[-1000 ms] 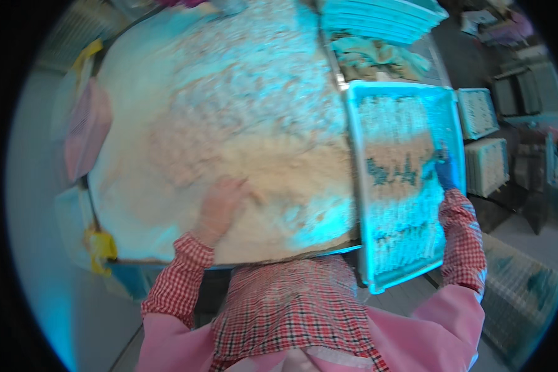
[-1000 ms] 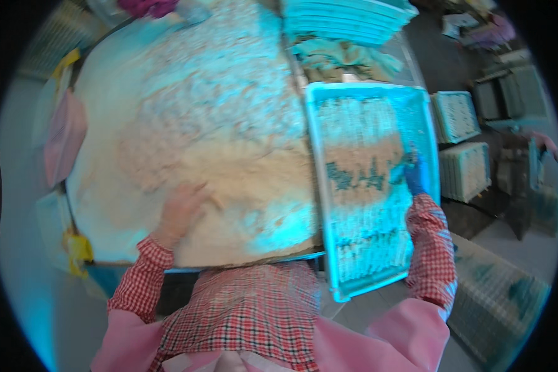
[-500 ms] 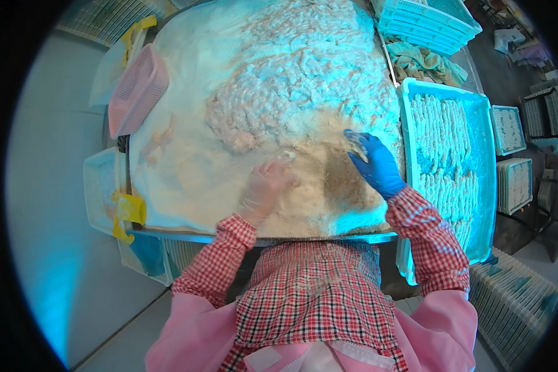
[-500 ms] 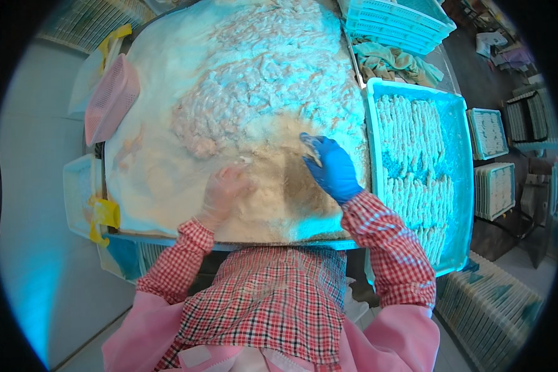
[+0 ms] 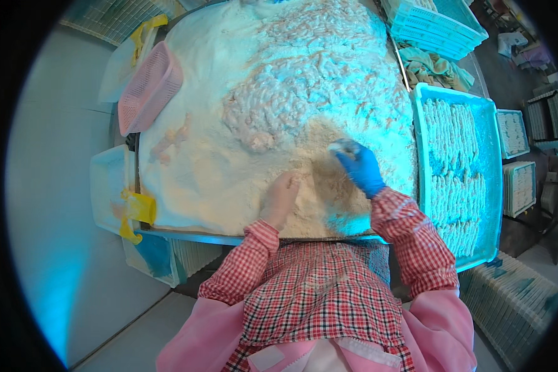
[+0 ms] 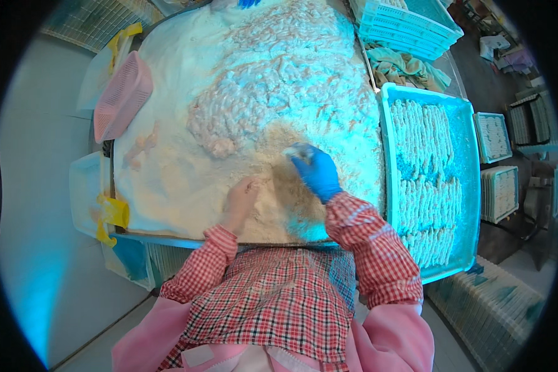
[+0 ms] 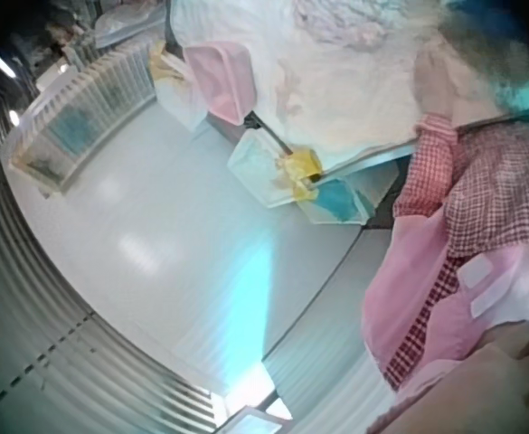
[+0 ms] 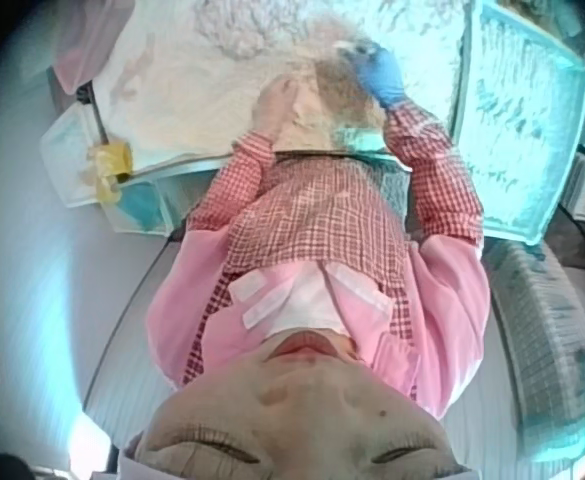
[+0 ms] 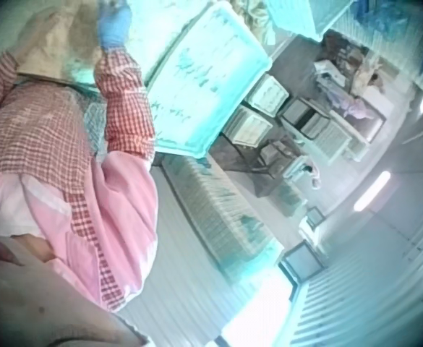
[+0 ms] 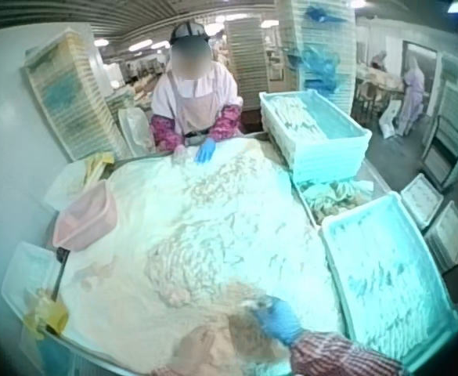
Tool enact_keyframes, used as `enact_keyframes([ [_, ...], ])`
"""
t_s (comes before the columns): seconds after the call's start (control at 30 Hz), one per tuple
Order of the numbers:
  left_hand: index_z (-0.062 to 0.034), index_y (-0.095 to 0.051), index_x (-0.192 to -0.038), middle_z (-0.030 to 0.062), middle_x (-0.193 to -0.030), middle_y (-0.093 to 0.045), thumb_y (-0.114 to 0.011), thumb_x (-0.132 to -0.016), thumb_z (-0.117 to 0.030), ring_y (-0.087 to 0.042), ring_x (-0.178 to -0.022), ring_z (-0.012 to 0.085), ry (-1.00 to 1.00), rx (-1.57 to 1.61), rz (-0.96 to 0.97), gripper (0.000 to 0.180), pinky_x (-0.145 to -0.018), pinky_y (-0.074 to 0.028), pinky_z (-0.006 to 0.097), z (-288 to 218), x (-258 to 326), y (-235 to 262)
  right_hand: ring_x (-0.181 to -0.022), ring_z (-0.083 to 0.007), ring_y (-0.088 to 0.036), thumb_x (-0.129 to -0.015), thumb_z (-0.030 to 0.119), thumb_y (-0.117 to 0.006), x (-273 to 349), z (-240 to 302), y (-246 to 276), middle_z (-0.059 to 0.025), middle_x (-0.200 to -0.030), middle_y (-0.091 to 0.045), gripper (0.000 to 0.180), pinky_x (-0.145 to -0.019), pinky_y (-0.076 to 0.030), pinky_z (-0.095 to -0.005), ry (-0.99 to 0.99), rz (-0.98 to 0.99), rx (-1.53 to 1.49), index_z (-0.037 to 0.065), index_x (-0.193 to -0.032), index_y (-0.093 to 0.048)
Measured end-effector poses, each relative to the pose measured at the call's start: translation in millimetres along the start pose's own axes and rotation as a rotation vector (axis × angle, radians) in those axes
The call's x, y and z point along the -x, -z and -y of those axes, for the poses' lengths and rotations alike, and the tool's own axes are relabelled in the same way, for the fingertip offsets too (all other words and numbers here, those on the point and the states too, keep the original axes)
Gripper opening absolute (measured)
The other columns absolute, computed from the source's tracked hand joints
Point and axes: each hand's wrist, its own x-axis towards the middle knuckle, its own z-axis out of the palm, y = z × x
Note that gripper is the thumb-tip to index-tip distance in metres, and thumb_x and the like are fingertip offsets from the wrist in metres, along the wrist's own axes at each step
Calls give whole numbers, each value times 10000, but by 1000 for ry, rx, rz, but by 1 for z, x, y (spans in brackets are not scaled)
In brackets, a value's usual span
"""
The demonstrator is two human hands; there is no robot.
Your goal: The person repeatedly takes small portions of dough from a large pile on a table, rolls them into elongated shapes by hand, and places them in rows into a blue tray. The person then stacks the filled tray onto a stack of other trays.
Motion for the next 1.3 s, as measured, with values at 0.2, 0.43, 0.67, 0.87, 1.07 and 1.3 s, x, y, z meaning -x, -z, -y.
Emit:
enact_keyframes([
  [0.2,-20,-650,-1087,83,-863,-623,-671,-824,-126,-615,-800,199,-238,291,-87,284,-714,-495,294,-71,29,-1,-1134,-297,-567,-975,257,-485,26,-26,2,-169,-1309,-537,353,-874,-514,-425,-473,135,-1594,25,-1241,-514],
  [0.43,-59,-664,-1043,116,-1004,-613,-743,-698,-68,-600,-923,285,-564,-38,-184,354,-806,-483,362,-63,39,-36,-1168,-296,-530,-960,397,-484,44,-15,-36,-167,-1333,-500,421,-837,-524,-414,-363,40,-1865,71,-1225,-507],
  [0.67,-64,-494,-1293,152,-1341,-481,-560,-868,-250,-409,-1274,360,-733,-319,-302,469,-1045,-313,499,-82,35,-38,-1274,-265,-441,-967,358,-460,79,-24,-70,-149,-1363,-457,478,-1015,-425,-401,-292,-33,-1449,46,-1328,-429],
  [0.87,-122,-401,-1420,108,-1527,-286,-415,-943,-278,-225,-1414,324,-894,-23,15,502,-1153,-116,499,-95,50,-62,-1405,-261,-271,-973,140,-364,65,41,-117,-131,-1544,-226,555,-1148,-247,-383,645,-747,-2038,81,-1496,-188],
  [1.07,-149,-363,-1441,92,-1548,-232,-352,-970,-355,-184,-1424,330,-820,-295,-29,514,-1159,-74,509,-92,20,-67,-1403,-254,-255,-990,197,-325,68,21,-104,-115,-1543,-227,535,-1158,-209,-409,685,-646,-2442,114,-1500,-187],
  [1.3,-83,-333,-1436,154,-1526,-250,-449,-937,-352,-211,-1402,358,-697,-668,-70,578,-1140,-107,544,-62,11,-60,-964,-151,-551,-1000,329,-416,95,-39,-41,-53,-1093,-577,391,-838,-460,-326,-410,-143,-1784,79,-1291,-495],
])
